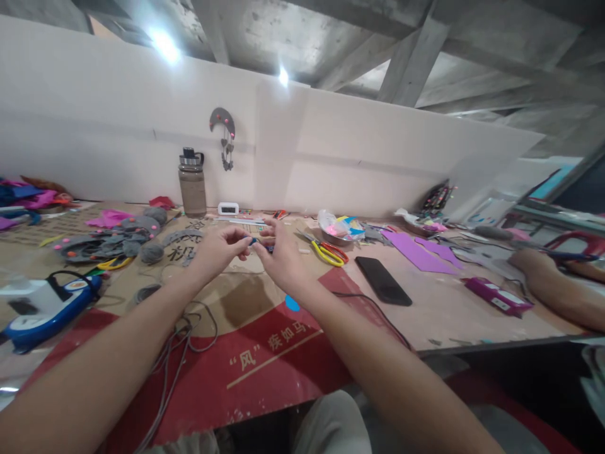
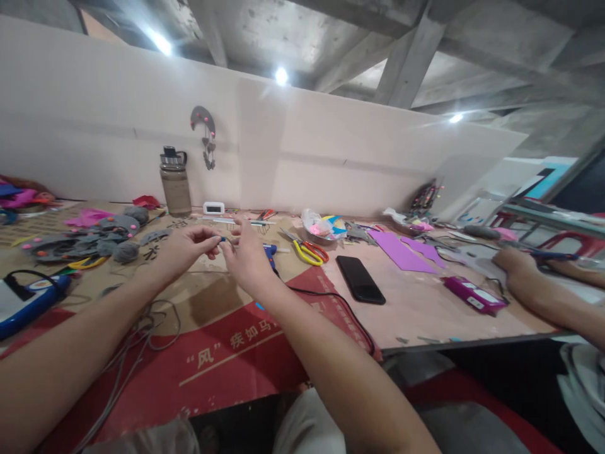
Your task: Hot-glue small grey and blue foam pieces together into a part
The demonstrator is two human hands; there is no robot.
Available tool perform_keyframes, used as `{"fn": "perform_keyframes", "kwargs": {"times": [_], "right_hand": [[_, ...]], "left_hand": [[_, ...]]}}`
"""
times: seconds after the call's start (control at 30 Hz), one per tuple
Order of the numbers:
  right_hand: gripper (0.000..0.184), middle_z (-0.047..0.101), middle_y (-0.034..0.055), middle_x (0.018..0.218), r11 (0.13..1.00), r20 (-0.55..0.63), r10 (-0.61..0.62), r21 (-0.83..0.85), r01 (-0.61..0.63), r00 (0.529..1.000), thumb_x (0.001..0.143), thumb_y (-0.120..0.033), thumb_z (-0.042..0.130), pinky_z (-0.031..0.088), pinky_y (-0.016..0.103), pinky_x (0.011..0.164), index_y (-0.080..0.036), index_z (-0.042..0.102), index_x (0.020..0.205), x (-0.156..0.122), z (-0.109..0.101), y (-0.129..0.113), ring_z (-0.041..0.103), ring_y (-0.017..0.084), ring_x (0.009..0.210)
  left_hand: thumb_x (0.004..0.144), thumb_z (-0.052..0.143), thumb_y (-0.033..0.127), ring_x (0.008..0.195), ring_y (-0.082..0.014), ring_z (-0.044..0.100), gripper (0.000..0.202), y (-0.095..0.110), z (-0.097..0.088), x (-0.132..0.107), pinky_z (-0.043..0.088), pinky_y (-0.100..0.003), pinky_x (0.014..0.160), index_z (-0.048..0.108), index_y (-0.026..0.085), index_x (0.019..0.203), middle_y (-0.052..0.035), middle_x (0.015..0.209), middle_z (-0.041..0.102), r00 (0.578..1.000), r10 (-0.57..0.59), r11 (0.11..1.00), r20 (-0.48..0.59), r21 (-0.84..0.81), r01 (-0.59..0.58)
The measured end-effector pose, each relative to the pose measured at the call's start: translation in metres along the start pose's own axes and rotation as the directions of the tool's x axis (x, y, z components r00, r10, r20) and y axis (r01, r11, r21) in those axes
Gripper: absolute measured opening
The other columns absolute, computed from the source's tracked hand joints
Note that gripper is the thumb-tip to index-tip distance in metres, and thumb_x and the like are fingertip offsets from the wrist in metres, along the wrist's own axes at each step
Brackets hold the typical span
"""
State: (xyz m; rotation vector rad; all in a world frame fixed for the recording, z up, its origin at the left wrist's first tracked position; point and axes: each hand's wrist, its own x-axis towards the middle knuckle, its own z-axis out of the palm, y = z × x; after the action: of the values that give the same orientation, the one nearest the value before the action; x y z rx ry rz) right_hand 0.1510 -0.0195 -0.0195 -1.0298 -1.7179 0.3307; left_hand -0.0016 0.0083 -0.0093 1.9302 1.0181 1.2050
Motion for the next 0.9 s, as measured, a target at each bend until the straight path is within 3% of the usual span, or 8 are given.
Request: {"fn": "perform_keyframes", "kwargs": {"times": [0.1,0.23,0.47,0.63,0.9], "right_hand": [[0.029,0.056,0.0057,0.088,0.999,-0.049,0.037,0.015,-0.036,0.998,0.08,-0.023,0.049,0.046,0.029,0.069,-0.017,0.045,0.108,0.002,0.01,0.008,0.054,0.013,0.071],[0.012,0.056,0.0033,0.08,0.999,-0.092,0.03,-0.019,-0.031,0.995,0.081,-0.025,0.048,0.043,0.028,0.069,-0.017,0.052,0.088,0.0,0.007,0.015,0.051,0.013,0.072],[0.01,0.057,0.002,0.075,0.998,-0.064,0.034,-0.047,-0.037,0.997,0.081,-0.025,0.047,0.039,0.027,0.066,-0.018,0.055,0.08,-0.002,0.002,0.013,0.05,0.013,0.071],[0.009,0.056,0.0013,0.07,0.996,-0.041,0.028,-0.083,-0.031,0.999,0.08,-0.024,0.048,0.038,0.026,0.063,-0.019,0.053,0.074,-0.003,-0.001,0.014,0.049,0.013,0.068],[0.008,0.057,0.0029,0.077,0.994,-0.036,-0.039,-0.1,0.035,0.999,0.081,-0.023,0.046,0.039,0.027,0.064,-0.018,0.053,0.083,-0.006,-0.001,0.012,0.049,0.014,0.07]], "left_hand": [[0.072,0.061,0.038,0.058,-0.0137,0.061,0.026,0.0,0.002,0.0,0.051,-0.028,0.059,0.06,0.015,0.083,-0.0024,0.065,0.063,0.999,-0.033,0.993,0.005,-0.11,0.033],[0.071,0.063,0.036,0.06,-0.0137,0.062,0.026,0.0,0.004,0.001,0.054,-0.03,0.063,0.061,0.014,0.085,-0.0036,0.069,0.065,0.998,-0.06,0.983,0.029,-0.172,0.064],[0.073,0.061,0.031,0.063,-0.0146,0.063,0.023,0.004,0.008,-0.002,0.054,-0.032,0.069,0.063,0.014,0.086,-0.0045,0.07,0.067,0.992,-0.072,0.976,0.108,-0.198,0.092],[0.071,0.062,0.032,0.066,-0.0158,0.064,0.024,0.003,0.01,-0.003,0.054,-0.031,0.067,0.064,0.013,0.086,-0.0056,0.072,0.067,0.988,-0.045,0.993,0.147,-0.099,0.059],[0.073,0.06,0.034,0.064,-0.0168,0.065,0.022,0.003,0.009,-0.005,0.055,-0.031,0.063,0.062,0.014,0.08,-0.0056,0.069,0.067,0.997,-0.043,0.999,0.058,-0.031,0.045]]}}
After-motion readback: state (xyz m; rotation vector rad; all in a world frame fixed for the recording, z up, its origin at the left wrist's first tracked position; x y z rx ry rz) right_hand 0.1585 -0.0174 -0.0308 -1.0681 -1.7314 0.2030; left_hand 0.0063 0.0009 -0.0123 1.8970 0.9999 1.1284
